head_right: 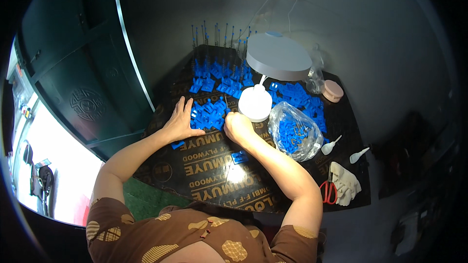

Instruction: The person attaches small plastic components to larger plastic parts by hand, applies liquid adhesive to the components with a bottle, and inserts coiled metal springs onto the assembled pieces.

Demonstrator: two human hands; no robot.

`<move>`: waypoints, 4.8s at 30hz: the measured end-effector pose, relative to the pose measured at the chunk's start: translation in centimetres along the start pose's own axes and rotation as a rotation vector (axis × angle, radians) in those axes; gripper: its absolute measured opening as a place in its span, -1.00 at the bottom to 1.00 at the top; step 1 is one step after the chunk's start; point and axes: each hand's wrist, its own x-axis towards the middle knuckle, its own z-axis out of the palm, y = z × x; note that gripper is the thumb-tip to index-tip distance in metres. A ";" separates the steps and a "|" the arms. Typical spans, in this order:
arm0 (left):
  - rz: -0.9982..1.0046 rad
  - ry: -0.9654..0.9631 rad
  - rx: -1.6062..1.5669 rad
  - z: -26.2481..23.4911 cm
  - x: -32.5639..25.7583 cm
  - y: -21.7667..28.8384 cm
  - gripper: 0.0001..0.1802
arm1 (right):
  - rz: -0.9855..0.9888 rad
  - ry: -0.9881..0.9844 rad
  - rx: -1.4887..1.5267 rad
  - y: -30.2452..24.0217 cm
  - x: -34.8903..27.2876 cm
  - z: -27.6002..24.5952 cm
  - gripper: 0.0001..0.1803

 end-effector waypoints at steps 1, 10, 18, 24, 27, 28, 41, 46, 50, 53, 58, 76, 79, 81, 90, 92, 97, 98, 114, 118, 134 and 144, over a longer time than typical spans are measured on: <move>0.015 0.016 -0.015 0.0 0.3 -0.2 0.31 | 0.006 -0.007 0.011 0.1 0.2 0.2 -0.78; 0.033 -0.029 0.007 -0.9 0.8 -0.8 0.32 | 0.023 -0.029 0.041 0.1 0.6 0.5 -0.72; 0.015 0.207 -0.272 -2.2 -2.4 -3.9 -0.18 | 0.039 0.005 0.116 0.8 -0.8 -2.2 -0.64; 0.039 0.224 -0.335 -4.1 -6.3 -4.7 -0.78 | 0.084 0.086 0.270 1.8 -4.8 -6.6 -0.67; 0.024 0.070 -0.276 -3.8 -7.7 -4.5 -0.74 | 0.008 0.186 0.403 2.1 -7.0 -7.2 -0.78; 0.020 0.037 -0.263 -3.5 -8.0 -4.3 -0.71 | 0.010 0.184 0.405 1.9 -7.5 -7.2 -0.78; 0.171 -0.080 -0.088 -1.2 -8.0 1.0 -0.73 | 0.151 0.103 0.549 0.8 -10.6 -7.3 -0.80; 0.140 -0.164 -0.067 -1.3 -7.1 2.4 -0.71 | 0.181 0.099 0.625 0.8 -11.0 -6.7 -0.79; 0.125 -0.152 -0.028 -1.0 -7.0 2.8 -0.68 | 0.189 0.113 0.611 0.9 -11.4 -6.7 -0.78; 0.140 -0.082 -0.128 -0.4 -7.5 2.6 -0.68 | 0.185 0.126 0.630 1.0 -11.5 -7.0 -0.78; 0.155 -0.055 -0.375 -1.2 -8.1 3.7 -0.83 | 0.082 0.234 0.576 1.4 -11.7 -7.5 -0.81; 0.453 0.054 -0.629 -4.3 -6.4 11.5 -0.89 | 0.098 0.302 0.611 -1.2 -11.0 -13.9 -0.91; 0.356 0.187 -0.555 -4.5 -6.6 9.0 -0.91 | 0.462 0.440 0.678 4.3 -10.6 -14.5 -0.85; 0.239 0.217 -0.542 -4.4 -6.8 7.1 -0.90 | 0.553 0.551 0.507 8.8 -10.1 -14.0 -0.84; -0.045 0.186 -0.311 -3.7 -6.1 1.4 -0.80 | 0.811 0.489 0.135 19.4 -7.6 -12.1 -0.67; -0.070 0.166 -0.293 -3.3 -5.5 0.6 -0.78 | 0.764 0.499 0.137 18.2 -7.4 -12.4 -0.67; -0.063 0.157 -0.277 -2.1 -3.1 0.3 -0.72 | 0.502 0.482 0.269 10.6 -7.4 -13.8 -0.72; -0.020 0.189 -0.255 -1.5 -2.4 0.1 -0.70 | 0.460 0.452 0.343 9.3 -7.6 -13.8 -0.73; 0.218 0.325 0.111 -1.9 -3.2 2.6 -0.56 | 0.265 0.247 0.633 2.7 -10.4 -10.2 -0.81; 0.466 0.280 0.147 -2.0 -1.7 5.6 -0.56 | 0.314 0.255 0.659 2.6 -10.7 -10.2 -0.81; 0.569 0.162 0.242 1.2 0.5 5.4 -0.81 | 0.492 0.607 0.896 7.6 -13.9 -12.6 -0.79; 0.486 0.082 -0.367 1.8 -3.4 10.9 -0.77 | 0.488 0.513 0.911 7.0 -14.0 -11.4 -0.79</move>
